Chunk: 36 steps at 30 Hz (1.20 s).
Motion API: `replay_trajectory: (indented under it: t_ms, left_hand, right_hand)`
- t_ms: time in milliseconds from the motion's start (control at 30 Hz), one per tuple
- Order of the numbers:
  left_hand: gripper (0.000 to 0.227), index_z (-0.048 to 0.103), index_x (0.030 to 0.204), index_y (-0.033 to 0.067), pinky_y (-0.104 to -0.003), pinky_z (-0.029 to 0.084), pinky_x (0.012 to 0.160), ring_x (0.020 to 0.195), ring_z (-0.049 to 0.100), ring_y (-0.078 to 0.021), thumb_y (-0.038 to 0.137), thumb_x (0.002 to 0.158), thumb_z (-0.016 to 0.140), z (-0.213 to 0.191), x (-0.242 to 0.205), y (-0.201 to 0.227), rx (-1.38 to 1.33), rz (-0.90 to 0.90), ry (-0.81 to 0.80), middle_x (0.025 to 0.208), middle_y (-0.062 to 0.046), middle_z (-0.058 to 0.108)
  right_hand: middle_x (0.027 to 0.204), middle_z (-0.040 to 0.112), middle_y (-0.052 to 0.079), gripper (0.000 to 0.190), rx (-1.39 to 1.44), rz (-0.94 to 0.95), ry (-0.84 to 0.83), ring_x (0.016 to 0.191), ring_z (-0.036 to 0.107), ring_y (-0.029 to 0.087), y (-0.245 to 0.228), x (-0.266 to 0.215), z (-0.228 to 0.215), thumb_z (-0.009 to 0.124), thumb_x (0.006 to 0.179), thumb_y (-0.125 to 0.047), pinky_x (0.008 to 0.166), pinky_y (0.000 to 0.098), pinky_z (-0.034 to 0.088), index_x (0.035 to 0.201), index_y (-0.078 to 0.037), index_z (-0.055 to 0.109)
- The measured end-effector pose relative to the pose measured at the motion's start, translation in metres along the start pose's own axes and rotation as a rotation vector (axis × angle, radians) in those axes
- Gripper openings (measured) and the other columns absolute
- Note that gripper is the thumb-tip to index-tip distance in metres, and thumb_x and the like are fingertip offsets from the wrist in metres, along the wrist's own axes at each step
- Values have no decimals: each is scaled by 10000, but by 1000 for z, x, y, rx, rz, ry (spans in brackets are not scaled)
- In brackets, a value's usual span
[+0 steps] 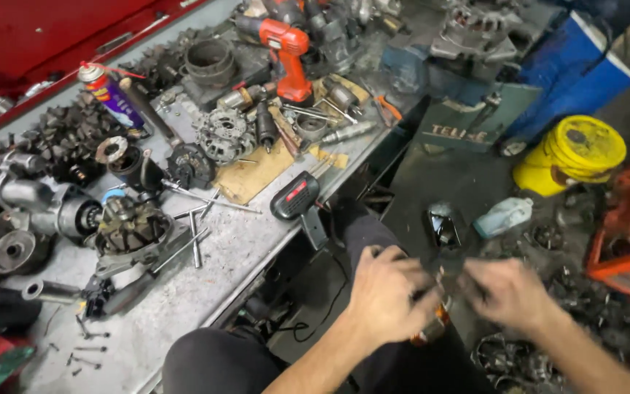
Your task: The person holds a motor stator with copper windings and uses a yellow-handled tool to scrape and clean the wire ends. The person rotates the stator to access different sections while working on the windings.
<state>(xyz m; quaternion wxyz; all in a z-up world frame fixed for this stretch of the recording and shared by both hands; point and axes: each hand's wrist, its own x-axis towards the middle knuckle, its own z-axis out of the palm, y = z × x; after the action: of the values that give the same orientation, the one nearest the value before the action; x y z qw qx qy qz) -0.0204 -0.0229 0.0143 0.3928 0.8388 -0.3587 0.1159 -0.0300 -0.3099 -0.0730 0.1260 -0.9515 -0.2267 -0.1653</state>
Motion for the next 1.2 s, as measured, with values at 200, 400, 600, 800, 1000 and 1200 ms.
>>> replay_trajectory:
  t_ms: [200,400,600,800,1000,1200]
  left_hand:
    - [144,755,824,112,-372,393,865,919,620,-213,225,876,684,-11,-3,-23,-156,-16,20,851,22,708]
    - [118,730,779,93,-359,406,849,845,611,-199,190,840,703,-15,-8,-24,-187,-37,38,745,16,655]
    - [274,761,1124,126,-334,378,873,785,596,-146,239,883,695,-24,-8,-23,-232,-140,-14,840,12,727]
    - [222,785,1070,101,-313,387,904,739,556,-121,194,874,736,-23,-9,-26,-326,-169,-6,771,16,679]
    - [151,791,1002,101,-289,384,883,801,565,-120,165,873,746,-21,-10,-36,-352,-87,-18,782,44,698]
    - [129,780,973,39,-320,467,819,744,577,-165,107,870,738,-23,-6,-43,-445,-31,-46,786,-20,722]
  right_hand:
    - [709,725,37,277,83,-66,88,466,620,226,-23,9,-3,770,682,-118,479,353,494,935,-42,686]
    - [591,598,33,202,-46,-10,90,439,522,240,-22,42,-20,688,845,-146,470,392,443,708,-99,547]
    - [633,662,-8,151,104,-95,25,451,576,218,-45,44,-16,705,716,-167,465,376,461,844,-113,644]
    - [599,631,16,109,236,-53,29,438,535,243,-55,59,-35,683,754,-156,474,382,422,768,-102,590]
    - [609,684,47,59,308,191,-79,403,538,240,-58,59,-37,694,817,-139,449,387,442,798,-89,668]
    - [715,705,7,165,125,18,-116,525,638,225,-59,54,-22,735,774,-226,511,392,519,880,-131,651]
